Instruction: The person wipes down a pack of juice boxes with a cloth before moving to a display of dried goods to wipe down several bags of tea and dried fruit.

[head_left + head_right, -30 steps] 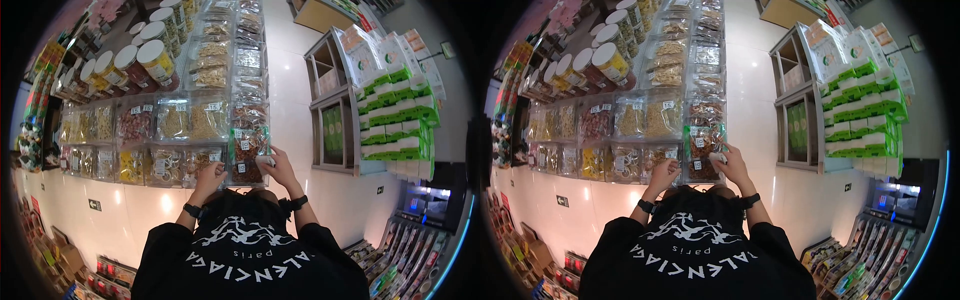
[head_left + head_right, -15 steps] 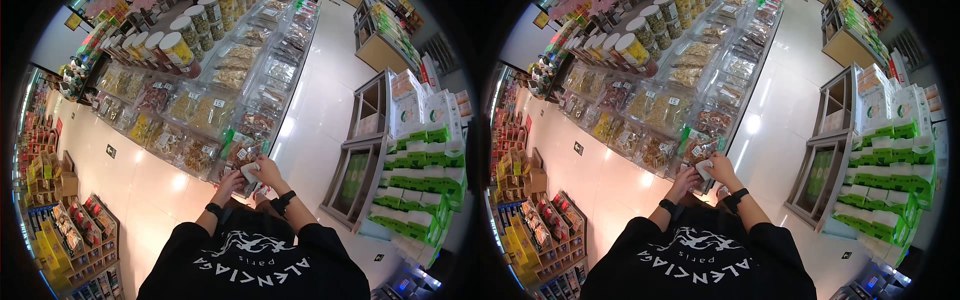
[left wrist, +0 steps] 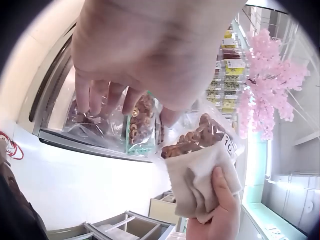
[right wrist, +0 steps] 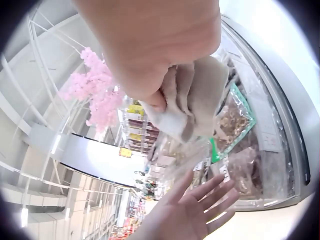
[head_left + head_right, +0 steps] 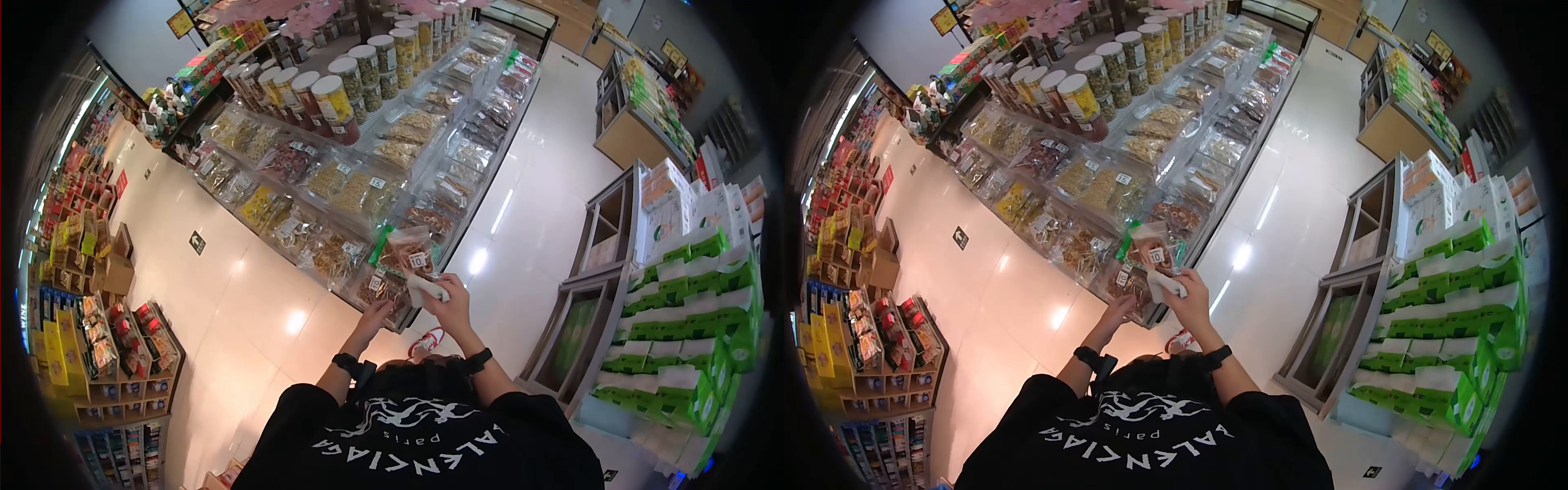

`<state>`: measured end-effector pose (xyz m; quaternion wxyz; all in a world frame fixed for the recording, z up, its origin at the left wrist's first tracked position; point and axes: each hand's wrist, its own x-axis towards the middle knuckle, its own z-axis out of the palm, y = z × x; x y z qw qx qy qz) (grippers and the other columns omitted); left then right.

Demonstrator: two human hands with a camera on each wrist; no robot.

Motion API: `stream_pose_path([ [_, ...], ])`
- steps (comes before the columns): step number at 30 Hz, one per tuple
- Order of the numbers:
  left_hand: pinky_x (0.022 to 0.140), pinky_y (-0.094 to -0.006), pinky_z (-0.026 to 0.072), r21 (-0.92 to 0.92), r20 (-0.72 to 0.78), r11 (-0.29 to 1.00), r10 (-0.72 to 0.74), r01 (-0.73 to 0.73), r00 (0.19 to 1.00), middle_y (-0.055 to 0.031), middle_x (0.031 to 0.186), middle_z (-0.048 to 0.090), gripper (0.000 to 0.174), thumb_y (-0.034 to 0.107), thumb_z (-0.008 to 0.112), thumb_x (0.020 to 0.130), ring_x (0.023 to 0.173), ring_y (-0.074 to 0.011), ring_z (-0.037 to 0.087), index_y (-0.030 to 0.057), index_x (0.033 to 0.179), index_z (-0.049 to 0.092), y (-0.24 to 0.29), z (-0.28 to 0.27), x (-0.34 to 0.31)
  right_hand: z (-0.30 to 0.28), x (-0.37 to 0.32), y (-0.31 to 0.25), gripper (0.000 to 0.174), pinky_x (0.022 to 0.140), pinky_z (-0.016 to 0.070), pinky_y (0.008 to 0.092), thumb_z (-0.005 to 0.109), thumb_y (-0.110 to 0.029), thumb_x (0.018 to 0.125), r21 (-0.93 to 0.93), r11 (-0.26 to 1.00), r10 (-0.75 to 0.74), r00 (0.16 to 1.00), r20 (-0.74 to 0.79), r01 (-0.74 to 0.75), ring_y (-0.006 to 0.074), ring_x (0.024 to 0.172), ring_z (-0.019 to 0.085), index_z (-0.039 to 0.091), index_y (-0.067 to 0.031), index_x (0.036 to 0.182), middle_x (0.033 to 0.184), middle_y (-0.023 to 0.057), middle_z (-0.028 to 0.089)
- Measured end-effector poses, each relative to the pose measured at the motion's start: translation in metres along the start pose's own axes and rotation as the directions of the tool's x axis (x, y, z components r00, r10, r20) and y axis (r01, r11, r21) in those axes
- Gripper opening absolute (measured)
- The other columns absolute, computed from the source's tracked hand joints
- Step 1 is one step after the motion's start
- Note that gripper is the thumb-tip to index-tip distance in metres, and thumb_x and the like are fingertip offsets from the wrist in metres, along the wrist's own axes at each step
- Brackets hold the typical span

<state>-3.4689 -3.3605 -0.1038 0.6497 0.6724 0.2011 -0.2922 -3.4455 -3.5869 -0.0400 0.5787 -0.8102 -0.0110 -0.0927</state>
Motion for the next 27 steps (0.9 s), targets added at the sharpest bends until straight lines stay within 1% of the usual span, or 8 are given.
stream_pose_path([
  [2,0.098,-0.0367,0.046,-0.029,0.015,0.996,0.09,-0.09,0.996,-0.0058,0.126,0.064,0.061,0.054,0.051,0.103,0.117,-0.02,0.059,0.0059,0.141,0.053,-0.013,-0.005,-0.008,-0.009,-0.008,-0.02,0.027,0.077,0.0533,0.0326,0.082,-0.012,0.082,-0.006,0.998,-0.06,0.997,0.046,0.06,0.0218,0.089,0.067,0.072,0.0029,0.101,0.102,0.0109,0.068],
  [4,0.103,-0.0391,0.0454,-0.4,0.134,0.914,0.13,-0.066,0.982,-0.0087,0.134,0.062,0.067,0.057,0.05,0.103,0.126,-0.0229,0.056,0.0058,0.145,0.049,-0.03,-0.009,-0.019,-0.023,-0.022,-0.045,0.031,0.077,0.0544,0.0299,0.083,-0.012,0.083,0.341,0.835,0.299,0.875,0.38,-0.433,0.017,0.086,0.068,0.071,0.0017,0.108,0.099,0.0066,0.071],
  [9,0.112,-0.0476,0.0452,-0.901,0.084,0.405,0.509,-0.153,0.857,-0.0176,0.142,0.057,0.061,0.05,0.043,0.106,0.127,-0.0333,0.059,0.0067,0.15,0.043,-0.021,0.005,-0.107,-0.018,-0.068,-0.09,0.035,0.083,0.0572,0.0294,0.081,-0.013,0.087,0.361,0.628,0.265,0.625,0.734,-0.69,0.0158,0.092,0.071,0.068,0.0034,0.116,0.103,0.0069,0.073],
  [13,0.11,-0.0495,0.0464,-0.935,-0.07,0.256,0.541,-0.244,0.838,-0.0204,0.142,0.057,0.065,0.052,0.036,0.106,0.127,-0.0374,0.058,0.0042,0.15,0.041,0.006,0.014,-0.19,-0.014,-0.106,-0.118,0.035,0.091,0.0557,0.0325,0.077,-0.011,0.09,0.373,0.584,0.229,0.587,0.777,-0.721,0.0159,0.099,0.068,0.064,0.0029,0.119,0.11,0.0076,0.07],
  [19,0.112,-0.052,0.0441,-0.944,-0.129,0.145,0.662,-0.296,0.738,-0.0236,0.149,0.049,0.074,0.058,0.036,0.104,0.136,-0.0375,0.051,0.0036,0.154,0.035,-0.007,0.02,-0.253,-0.041,-0.125,-0.146,0.03,0.087,0.0547,0.0299,0.074,-0.012,0.094,0.452,0.707,0.31,0.813,0.493,-0.544,0.0138,0.1,0.067,0.064,0.0014,0.119,0.112,0.0088,0.07],
  [21,0.112,-0.0519,0.0436,-0.961,-0.076,0.141,0.694,-0.239,0.716,-0.0209,0.152,0.046,0.078,0.06,0.039,0.103,0.141,-0.0353,0.047,0.005,0.157,0.032,-0.02,0.026,-0.261,-0.042,-0.13,-0.153,0.035,0.089,0.054,0.0299,0.068,-0.015,0.099,0.466,0.854,0.195,0.973,0.122,-0.23,0.0155,0.103,0.067,0.06,0.0017,0.128,0.119,0.0119,0.068],
  [23,0.113,-0.0519,0.0432,-0.951,-0.11,0.137,0.685,-0.275,0.721,-0.0192,0.154,0.045,0.079,0.061,0.04,0.102,0.141,-0.0349,0.046,0.0054,0.157,0.031,-0.021,0.041,-0.272,-0.03,-0.145,-0.175,0.034,0.096,0.0514,0.0345,0.065,-0.012,0.099,0.334,0.943,-0.023,0.994,0.105,-0.013,0.0218,0.111,0.065,0.06,0.0012,0.13,0.125,0.0139,0.066],
  [27,0.115,-0.0493,0.041,-0.898,-0.2,0.214,0.582,-0.386,0.788,-0.0142,0.156,0.043,0.087,0.069,0.042,0.099,0.143,-0.0321,0.044,0.0069,0.158,0.029,-0.026,0.065,-0.288,-0.007,-0.171,-0.201,0.057,0.117,0.0346,0.0503,0.061,0.001,0.084,-0.028,0.655,-0.646,0.578,0.498,0.756,0.0412,0.141,0.044,0.056,-0.0022,0.141,0.15,0.0192,0.051],
])
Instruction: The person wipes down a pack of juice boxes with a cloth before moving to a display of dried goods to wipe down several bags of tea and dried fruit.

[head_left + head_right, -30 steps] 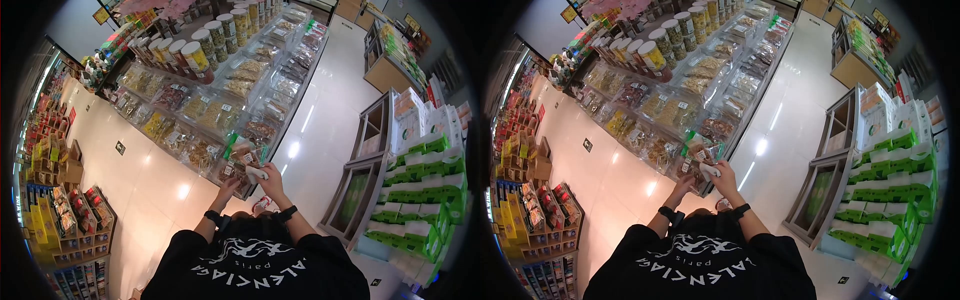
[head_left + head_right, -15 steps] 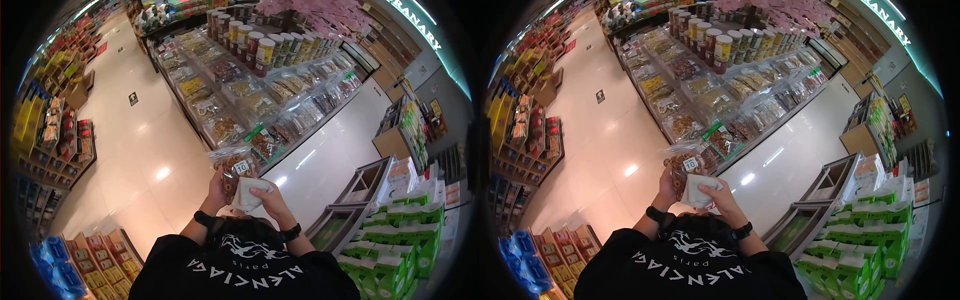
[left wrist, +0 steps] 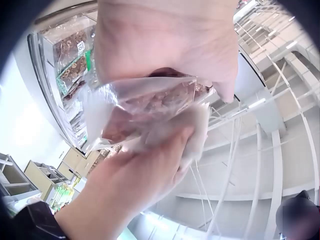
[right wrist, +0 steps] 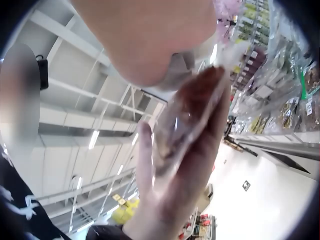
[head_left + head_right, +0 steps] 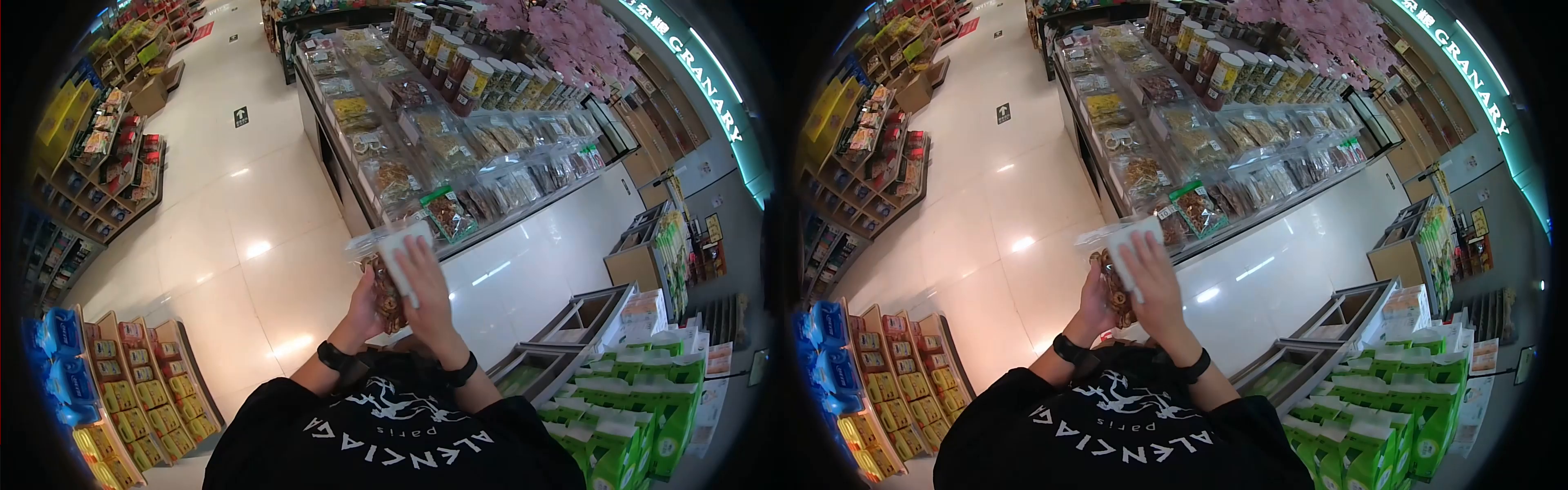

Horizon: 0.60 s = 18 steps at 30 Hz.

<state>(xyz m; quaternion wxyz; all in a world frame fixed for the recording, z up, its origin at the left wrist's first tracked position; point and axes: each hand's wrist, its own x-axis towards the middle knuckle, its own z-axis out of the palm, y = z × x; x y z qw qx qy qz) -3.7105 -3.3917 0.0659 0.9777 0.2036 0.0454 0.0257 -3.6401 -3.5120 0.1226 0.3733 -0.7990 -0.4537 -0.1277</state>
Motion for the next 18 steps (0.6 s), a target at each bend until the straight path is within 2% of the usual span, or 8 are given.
stream_pose_path([
  [1,0.115,-0.0482,0.0406,0.059,-0.147,0.998,0.025,-0.017,0.989,-0.0138,0.156,0.043,0.09,0.072,0.041,0.097,0.143,-0.031,0.044,0.0073,0.158,0.029,-0.001,0.004,-0.003,0.006,0.001,-0.008,0.063,0.119,0.0302,0.0525,0.062,0.001,0.079,0.017,0.997,-0.081,0.993,0.085,0.08,0.0429,0.146,0.038,0.057,-0.0033,0.142,0.153,0.0191,0.047],
  [5,0.12,-0.0479,0.034,-0.001,0.193,0.991,0.132,-0.134,0.972,-0.0143,0.157,0.042,0.108,0.086,0.031,0.09,0.146,-0.0333,0.04,0.004,0.159,0.025,0.022,0.008,0.001,0.007,-0.013,-0.014,0.059,0.118,0.0322,0.054,0.061,-0.004,0.083,0.075,0.977,-0.203,0.975,0.087,0.197,0.0375,0.144,0.043,0.058,-0.0097,0.141,0.154,0.0135,0.048],
  [8,0.116,-0.0483,0.0387,0.004,0.071,0.978,0.209,-0.21,0.975,-0.0159,0.156,0.043,0.115,0.091,0.028,0.086,0.144,-0.034,0.042,0.0017,0.159,0.025,0.019,0.036,-0.001,-0.014,-0.032,-0.004,0.061,0.118,0.0337,0.0526,0.066,-0.007,0.079,0.122,0.929,-0.365,0.915,0.173,0.348,0.0364,0.145,0.042,0.062,-0.014,0.139,0.153,0.0107,0.051],
  [11,0.115,-0.0504,0.0404,0.049,0.038,0.97,0.236,-0.237,0.971,-0.0168,0.156,0.043,0.113,0.091,0.024,0.086,0.143,-0.0352,0.044,0.0029,0.158,0.029,-0.008,0.047,0.003,-0.045,-0.049,0.022,0.058,0.117,0.0342,0.0521,0.065,-0.006,0.08,0.084,0.942,-0.332,0.936,0.119,0.324,0.0368,0.144,0.043,0.062,-0.013,0.138,0.153,0.0106,0.051],
  [13,0.116,-0.0523,0.0396,0.264,-0.176,0.96,0.141,-0.092,0.974,-0.0167,0.155,0.044,0.11,0.09,0.021,0.088,0.141,-0.0357,0.046,0.0052,0.158,0.03,-0.03,0.049,-0.004,-0.062,-0.059,0.042,0.059,0.117,0.0342,0.0518,0.064,-0.006,0.081,0.043,0.948,-0.316,0.946,0.066,0.314,0.0397,0.144,0.043,0.06,-0.009,0.14,0.153,0.0139,0.05],
  [14,0.113,-0.0512,0.0432,0.191,-0.135,0.981,0.06,-0.033,0.989,-0.0159,0.152,0.048,0.1,0.082,0.014,0.094,0.137,-0.0345,0.051,0.0065,0.156,0.034,-0.043,0.049,-0.005,-0.072,-0.061,0.047,0.06,0.117,0.034,0.0521,0.063,-0.005,0.081,0.064,0.976,-0.21,0.978,0.011,0.209,0.0416,0.144,0.042,0.058,-0.0067,0.141,0.153,0.0161,0.049],
  [16,0.113,-0.0499,0.0435,0.341,-0.076,0.937,-0.049,0.072,0.996,-0.0148,0.152,0.048,0.099,0.083,0.015,0.093,0.138,-0.0326,0.05,0.0087,0.157,0.03,-0.067,0.051,-0.008,-0.086,-0.066,0.056,0.064,0.117,0.0314,0.0553,0.06,-0.006,0.08,0.146,0.988,-0.046,0.996,-0.082,0.058,0.0459,0.145,0.036,0.053,-0.0025,0.144,0.155,0.0202,0.044],
  [18,0.114,-0.0496,0.0425,0.435,-0.103,0.894,-0.066,0.105,0.992,-0.0145,0.156,0.043,0.103,0.086,0.021,0.09,0.14,-0.0316,0.048,0.0099,0.159,0.028,-0.096,0.066,-0.005,-0.101,-0.072,0.06,0.064,0.117,0.0312,0.0557,0.06,-0.006,0.08,0.124,0.989,-0.069,0.994,-0.089,0.08,0.0459,0.145,0.036,0.053,-0.003,0.144,0.155,0.0192,0.045],
])
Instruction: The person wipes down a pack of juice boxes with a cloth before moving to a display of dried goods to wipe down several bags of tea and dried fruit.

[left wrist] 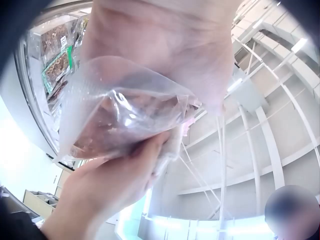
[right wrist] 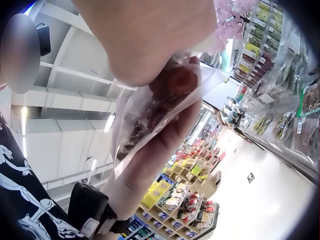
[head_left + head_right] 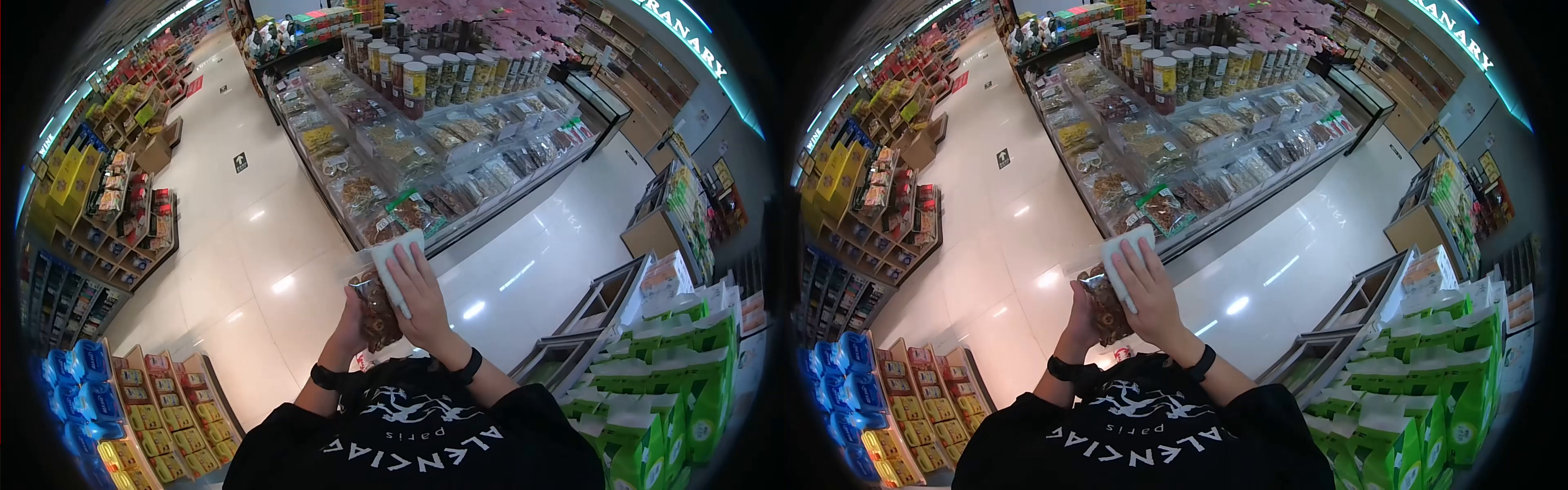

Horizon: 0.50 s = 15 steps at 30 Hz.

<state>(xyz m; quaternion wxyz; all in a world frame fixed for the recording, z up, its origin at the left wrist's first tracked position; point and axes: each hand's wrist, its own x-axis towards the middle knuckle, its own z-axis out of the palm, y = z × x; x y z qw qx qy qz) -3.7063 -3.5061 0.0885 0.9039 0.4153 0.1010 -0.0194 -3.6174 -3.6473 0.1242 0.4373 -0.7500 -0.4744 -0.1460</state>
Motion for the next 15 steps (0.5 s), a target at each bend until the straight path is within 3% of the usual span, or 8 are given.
stream_pose_path([
  [3,0.116,-0.0489,0.0388,-0.121,-0.142,0.993,-0.031,0.013,0.989,-0.0117,0.157,0.042,0.101,0.085,0.019,0.091,0.144,-0.0298,0.043,0.0104,0.159,0.028,-0.024,0.031,0.004,-0.018,-0.011,-0.007,0.063,0.117,0.031,0.0563,0.061,-0.008,0.08,-0.004,0.998,-0.065,0.996,0.053,0.065,0.0436,0.145,0.038,0.055,-0.0053,0.143,0.154,0.0155,0.047],
  [5,0.116,-0.0489,0.0384,-0.245,-0.084,0.969,0.016,-0.036,0.996,-0.0144,0.155,0.044,0.103,0.088,0.023,0.09,0.143,-0.0326,0.043,0.0114,0.158,0.029,-0.029,0.043,0.008,-0.024,-0.023,-0.01,0.06,0.117,0.0306,0.0562,0.062,-0.009,0.081,0.047,0.989,-0.144,0.979,0.141,0.139,0.0403,0.145,0.038,0.057,-0.0075,0.141,0.153,0.0126,0.049],
  [7,0.114,-0.0495,0.0401,-0.453,-0.034,0.862,0.238,-0.227,0.971,-0.0156,0.154,0.045,0.106,0.09,0.023,0.088,0.142,-0.0391,0.042,0.0099,0.157,0.032,-0.028,0.052,0.01,-0.033,-0.036,-0.006,0.059,0.118,0.031,0.0535,0.064,-0.012,0.082,0.068,0.984,-0.173,0.969,0.175,0.163,0.0348,0.146,0.04,0.058,-0.0113,0.14,0.153,0.0088,0.05],
  [8,0.113,-0.052,0.0412,-0.538,-0.036,0.81,0.257,-0.236,0.966,-0.0168,0.152,0.046,0.105,0.089,0.024,0.088,0.139,-0.0454,0.043,0.0092,0.155,0.035,-0.027,0.051,0.013,-0.039,-0.044,-0.003,0.059,0.119,0.0312,0.0519,0.065,-0.014,0.082,0.121,0.966,-0.251,0.94,0.233,0.228,0.0329,0.146,0.04,0.058,-0.0128,0.141,0.153,0.007,0.05],
  [11,0.112,-0.0532,0.0415,-0.491,-0.127,0.774,0.39,-0.4,0.912,-0.0177,0.153,0.045,0.105,0.088,0.025,0.09,0.139,-0.0456,0.043,0.0067,0.155,0.037,-0.025,0.059,-0.001,-0.053,-0.062,0.009,0.06,0.119,0.0319,0.048,0.067,-0.019,0.082,0.189,0.936,-0.344,0.889,0.302,0.298,0.0284,0.146,0.041,0.058,-0.0169,0.141,0.153,0.0026,0.05],
  [12,0.114,-0.0518,0.0408,-0.416,-0.142,0.803,0.407,-0.428,0.902,-0.0177,0.154,0.045,0.103,0.085,0.024,0.092,0.14,-0.0412,0.044,0.0053,0.155,0.036,-0.024,0.064,-0.008,-0.056,-0.066,0.014,0.058,0.119,0.0321,0.048,0.068,-0.018,0.083,0.176,0.936,-0.345,0.889,0.301,0.304,0.0299,0.146,0.041,0.059,-0.0158,0.14,0.153,0.0039,0.051],
  [13,0.114,-0.0518,0.0408,-0.409,-0.152,0.804,0.406,-0.431,0.901,-0.0177,0.154,0.045,0.103,0.085,0.024,0.092,0.14,-0.0412,0.044,0.0053,0.155,0.036,-0.028,0.065,-0.012,-0.058,-0.069,0.018,0.057,0.119,0.0322,0.048,0.068,-0.017,0.083,0.163,0.937,-0.345,0.889,0.301,0.309,0.0314,0.145,0.042,0.06,-0.0147,0.14,0.152,0.0052,0.052],
  [15,0.113,-0.0493,0.0417,-0.356,-0.366,0.827,0.304,-0.435,0.879,-0.0175,0.15,0.05,0.111,0.088,0.019,0.09,0.134,-0.0361,0.052,-0.0016,0.151,0.04,-0.035,0.065,-0.018,-0.063,-0.07,0.028,0.06,0.119,0.0318,0.048,0.067,-0.015,0.083,0.165,0.95,-0.302,0.915,0.266,0.266,0.0323,0.146,0.04,0.057,-0.0129,0.142,0.154,0.0062,0.049],
])
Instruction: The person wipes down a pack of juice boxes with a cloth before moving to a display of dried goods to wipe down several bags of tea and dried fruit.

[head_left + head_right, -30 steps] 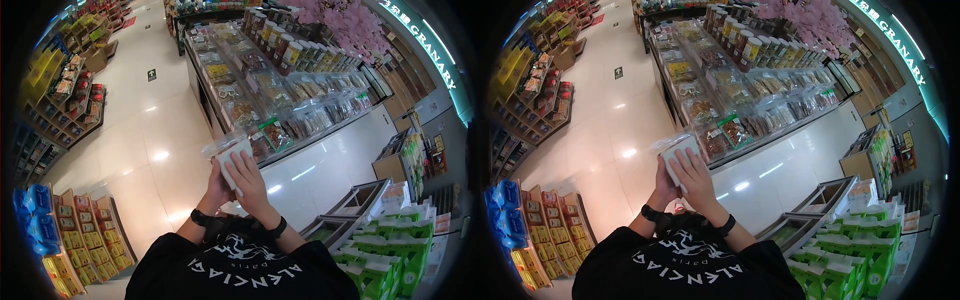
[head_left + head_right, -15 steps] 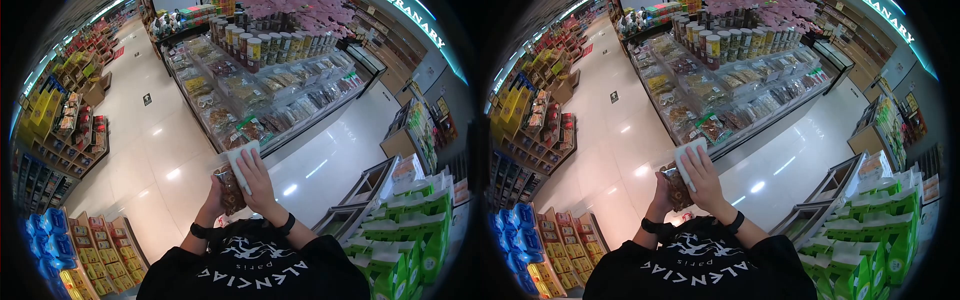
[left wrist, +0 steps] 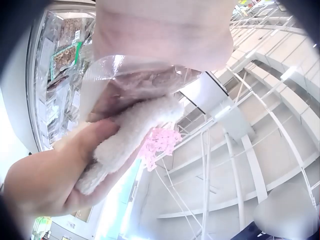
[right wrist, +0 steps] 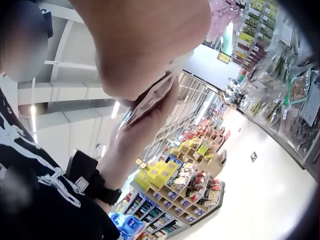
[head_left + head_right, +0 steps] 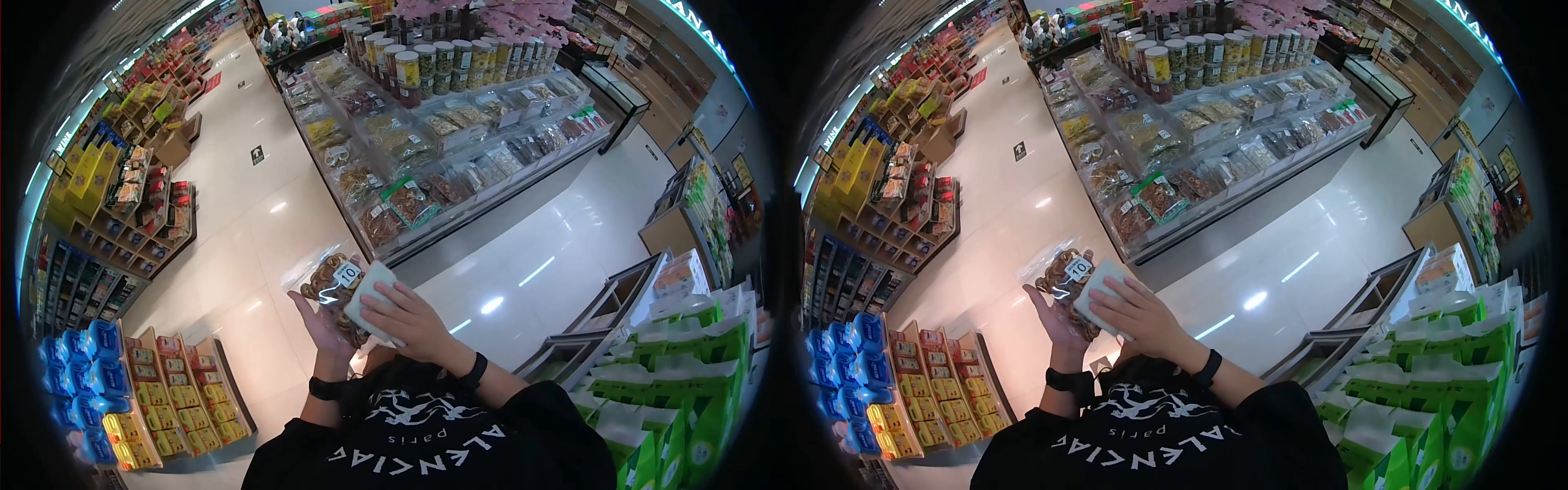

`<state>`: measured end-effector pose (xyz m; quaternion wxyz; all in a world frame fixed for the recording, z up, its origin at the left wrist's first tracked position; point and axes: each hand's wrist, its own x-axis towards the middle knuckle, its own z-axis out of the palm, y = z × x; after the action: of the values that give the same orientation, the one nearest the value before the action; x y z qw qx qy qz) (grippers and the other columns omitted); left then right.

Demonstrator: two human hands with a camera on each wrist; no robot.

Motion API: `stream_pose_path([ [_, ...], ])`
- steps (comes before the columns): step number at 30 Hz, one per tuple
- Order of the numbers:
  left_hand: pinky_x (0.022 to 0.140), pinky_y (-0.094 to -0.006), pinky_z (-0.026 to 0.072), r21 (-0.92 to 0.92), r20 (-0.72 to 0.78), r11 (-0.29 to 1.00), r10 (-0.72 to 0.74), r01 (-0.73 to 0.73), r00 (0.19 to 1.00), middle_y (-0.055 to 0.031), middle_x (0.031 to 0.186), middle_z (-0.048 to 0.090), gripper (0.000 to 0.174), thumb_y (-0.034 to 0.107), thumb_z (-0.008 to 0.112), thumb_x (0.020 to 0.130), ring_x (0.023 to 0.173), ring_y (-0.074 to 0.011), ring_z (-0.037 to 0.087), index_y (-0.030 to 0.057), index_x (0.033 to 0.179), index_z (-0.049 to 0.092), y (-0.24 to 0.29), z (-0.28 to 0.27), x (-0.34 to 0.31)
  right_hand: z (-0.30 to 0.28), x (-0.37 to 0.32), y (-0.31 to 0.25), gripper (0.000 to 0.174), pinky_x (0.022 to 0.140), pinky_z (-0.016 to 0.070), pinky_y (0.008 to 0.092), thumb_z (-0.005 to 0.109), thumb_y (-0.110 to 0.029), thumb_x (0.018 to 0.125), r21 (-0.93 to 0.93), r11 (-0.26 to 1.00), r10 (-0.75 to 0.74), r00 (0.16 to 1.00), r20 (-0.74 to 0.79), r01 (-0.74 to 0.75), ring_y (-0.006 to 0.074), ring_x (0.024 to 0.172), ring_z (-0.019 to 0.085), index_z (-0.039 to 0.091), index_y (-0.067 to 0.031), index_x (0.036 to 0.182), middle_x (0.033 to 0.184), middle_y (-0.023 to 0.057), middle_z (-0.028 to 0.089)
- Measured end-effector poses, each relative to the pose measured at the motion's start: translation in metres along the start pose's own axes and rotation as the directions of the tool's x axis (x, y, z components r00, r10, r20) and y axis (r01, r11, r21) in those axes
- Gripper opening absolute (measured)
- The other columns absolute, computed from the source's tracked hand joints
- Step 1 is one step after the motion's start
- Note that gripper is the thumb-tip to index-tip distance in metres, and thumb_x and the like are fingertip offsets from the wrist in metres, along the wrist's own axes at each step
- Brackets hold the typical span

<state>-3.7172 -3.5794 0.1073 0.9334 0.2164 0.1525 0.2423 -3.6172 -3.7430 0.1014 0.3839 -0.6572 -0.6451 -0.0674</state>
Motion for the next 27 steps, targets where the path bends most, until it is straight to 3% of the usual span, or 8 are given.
stream_pose_path([
  [2,0.114,-0.0486,0.0418,-0.034,0.011,0.998,-0.05,0.05,0.999,-0.0168,0.151,0.05,0.106,0.086,0.016,0.092,0.134,-0.0344,0.053,0.0019,0.153,0.038,-0.006,0.012,-0.012,0.0,0.0,0.008,0.063,0.12,0.0315,0.0481,0.066,-0.014,0.083,0.006,0.999,0.039,0.998,-0.041,-0.039,0.0332,0.147,0.037,0.054,-0.0111,0.144,0.155,0.0072,0.047],
  [5,0.114,-0.0457,0.0432,0.33,-0.046,0.902,-0.278,0.278,0.959,-0.0157,0.153,0.047,0.096,0.081,0.02,0.095,0.138,-0.0321,0.049,0.0082,0.156,0.035,-0.026,-0.001,-0.016,0.004,0.004,0.015,0.067,0.118,0.0316,0.0519,0.063,-0.009,0.082,0.104,0.961,0.273,0.945,-0.181,-0.258,0.0399,0.146,0.035,0.049,-0.007,0.148,0.156,0.0149,0.045],
  [10,0.114,-0.0457,0.0419,0.437,-0.197,0.864,-0.179,0.25,0.964,-0.0161,0.154,0.045,0.09,0.077,0.016,0.099,0.141,-0.0317,0.046,0.0096,0.157,0.031,-0.049,-0.002,-0.021,0.01,0.005,-0.012,0.066,0.118,0.0313,0.0515,0.065,-0.007,0.08,0.072,0.98,0.191,0.976,-0.104,-0.184,0.0355,0.145,0.04,0.053,-0.0102,0.145,0.154,0.0109,0.048],
  [12,0.113,-0.0457,0.043,0.165,0.053,0.958,-0.247,0.235,0.968,-0.0204,0.15,0.047,0.096,0.082,0.019,0.095,0.136,-0.0346,0.05,0.0088,0.155,0.034,-0.049,-0.026,-0.011,0.014,-0.002,-0.013,0.063,0.12,0.0301,0.0507,0.065,-0.008,0.081,0.127,0.984,0.125,0.992,-0.011,-0.123,0.0312,0.145,0.041,0.056,-0.0133,0.143,0.154,0.0063,0.049],
  [16,0.108,-0.0554,0.046,-0.022,0.137,0.985,-0.164,0.168,0.977,-0.0179,0.145,0.053,0.1,0.084,0.026,0.093,0.132,-0.0446,0.051,0.0039,0.152,0.039,-0.034,-0.035,-0.006,0.014,-0.018,-0.016,0.061,0.121,0.0291,0.05,0.065,-0.008,0.082,0.247,0.969,-0.016,0.994,0.107,-0.011,0.0283,0.145,0.041,0.057,-0.0158,0.142,0.153,0.0027,0.051],
  [19,0.104,-0.0557,0.0489,-0.006,-0.028,0.996,-0.091,0.091,0.995,-0.019,0.141,0.056,0.103,0.086,0.026,0.091,0.129,-0.0451,0.053,0.0034,0.151,0.04,-0.027,-0.032,-0.005,0.018,-0.038,-0.014,0.059,0.122,0.0286,0.0493,0.065,-0.01,0.083,0.274,0.961,-0.012,0.986,0.168,-0.035,0.0275,0.145,0.042,0.059,-0.0171,0.141,0.152,0.0018,0.051],
  [25,0.108,-0.057,0.0463,0.057,-0.067,0.992,-0.108,0.112,0.992,-0.0218,0.146,0.052,0.103,0.085,0.026,0.092,0.134,-0.0453,0.051,0.003,0.154,0.035,-0.02,-0.02,-0.017,0.018,-0.067,0.011,0.05,0.116,0.0376,0.0449,0.063,-0.011,0.089,0.021,0.963,0.268,0.963,-0.032,-0.267,0.0297,0.136,0.052,0.061,-0.0156,0.138,0.142,0.0074,0.06],
  [27,0.109,-0.0565,0.0459,0.061,-0.023,0.988,-0.138,0.139,0.99,-0.0217,0.148,0.051,0.103,0.084,0.026,0.092,0.134,-0.045,0.05,0.0028,0.155,0.034,-0.021,-0.023,-0.018,0.037,-0.078,0.02,0.037,0.104,0.0466,0.0341,0.058,-0.012,0.099,0.544,0.678,0.666,0.726,-0.17,-0.495,0.025,0.123,0.063,0.062,-0.0076,0.135,0.13,0.0126,0.067],
])
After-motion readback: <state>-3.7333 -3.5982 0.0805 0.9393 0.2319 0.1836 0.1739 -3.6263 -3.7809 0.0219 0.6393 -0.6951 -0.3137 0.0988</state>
